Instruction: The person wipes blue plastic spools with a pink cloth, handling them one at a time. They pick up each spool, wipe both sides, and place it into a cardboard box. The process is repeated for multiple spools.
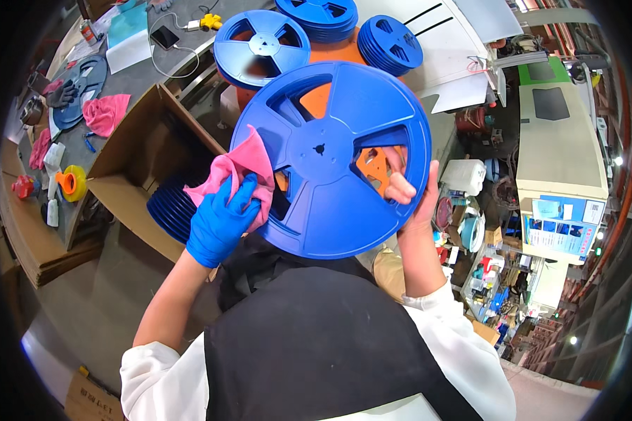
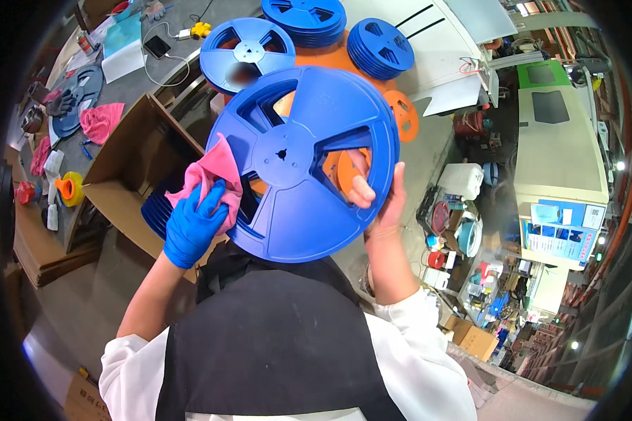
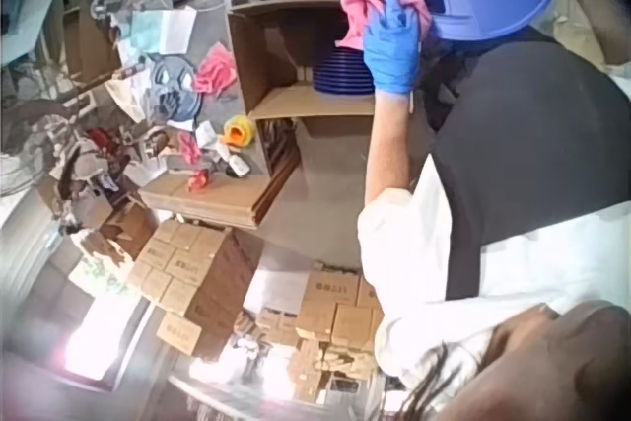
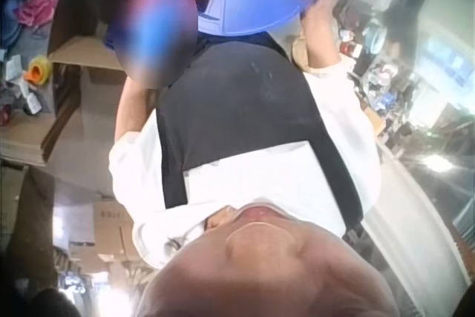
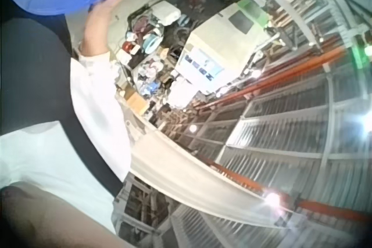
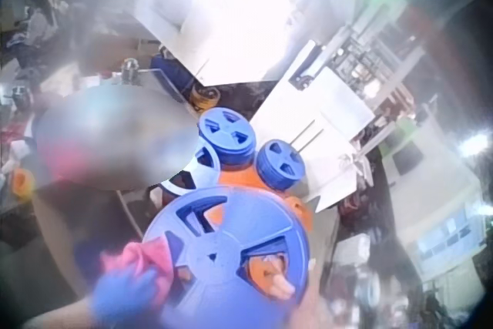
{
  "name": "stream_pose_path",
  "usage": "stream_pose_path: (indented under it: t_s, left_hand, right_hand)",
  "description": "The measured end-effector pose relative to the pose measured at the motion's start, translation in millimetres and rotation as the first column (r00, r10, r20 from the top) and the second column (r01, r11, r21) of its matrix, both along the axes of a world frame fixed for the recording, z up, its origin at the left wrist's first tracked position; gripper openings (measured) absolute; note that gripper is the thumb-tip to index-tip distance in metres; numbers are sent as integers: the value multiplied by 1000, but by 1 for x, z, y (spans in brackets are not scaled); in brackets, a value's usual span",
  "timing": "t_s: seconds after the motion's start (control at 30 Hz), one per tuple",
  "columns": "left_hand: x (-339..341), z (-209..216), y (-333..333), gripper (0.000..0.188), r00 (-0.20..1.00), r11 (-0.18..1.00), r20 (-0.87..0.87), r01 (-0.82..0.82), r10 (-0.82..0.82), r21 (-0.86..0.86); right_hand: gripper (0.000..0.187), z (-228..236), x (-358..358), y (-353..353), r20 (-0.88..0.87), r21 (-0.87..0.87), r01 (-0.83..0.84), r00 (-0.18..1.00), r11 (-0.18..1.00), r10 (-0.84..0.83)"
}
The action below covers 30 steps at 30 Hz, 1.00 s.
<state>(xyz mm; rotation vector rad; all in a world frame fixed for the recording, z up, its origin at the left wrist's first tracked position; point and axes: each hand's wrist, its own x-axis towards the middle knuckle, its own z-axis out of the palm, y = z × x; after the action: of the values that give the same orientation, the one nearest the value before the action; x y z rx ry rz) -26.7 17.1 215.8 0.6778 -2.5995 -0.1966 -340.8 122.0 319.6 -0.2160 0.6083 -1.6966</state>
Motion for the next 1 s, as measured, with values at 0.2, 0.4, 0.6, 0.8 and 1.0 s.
stream_pose_path:
  t_s: [0.2, 0.4, 0.6, 0.8, 1.0]
  left_hand:
    - [18, 16, -6, 27, 979, 975, 67, 182, -192, 131]
    - [41, 36, 3, 38, 954, 839, -298, 128, 42, 529]
    - [95, -27, 30, 39, 599, -208, -112, 438, 793, 875]
    - [109, -56, 50, 53, 468, -290, -77, 659, 880, 694]
    - [102, -48, 51, 54, 418, -296, -51, 720, 907, 627]
  right_hand:
    - [53, 8, 1, -13, -253, 150, 41, 967, 988, -1]
    - [35, -10, -20, -8, -80, 349, 202, 979, 915, -185]
    - [41, -1, -21, 10, -330, 518, 321, 930, 793, -161]
    - [52, 0, -19, 22, -388, 390, 266, 916, 882, -105]
    - [48, 12, -3, 12, -263, 410, 201, 960, 889, -96]
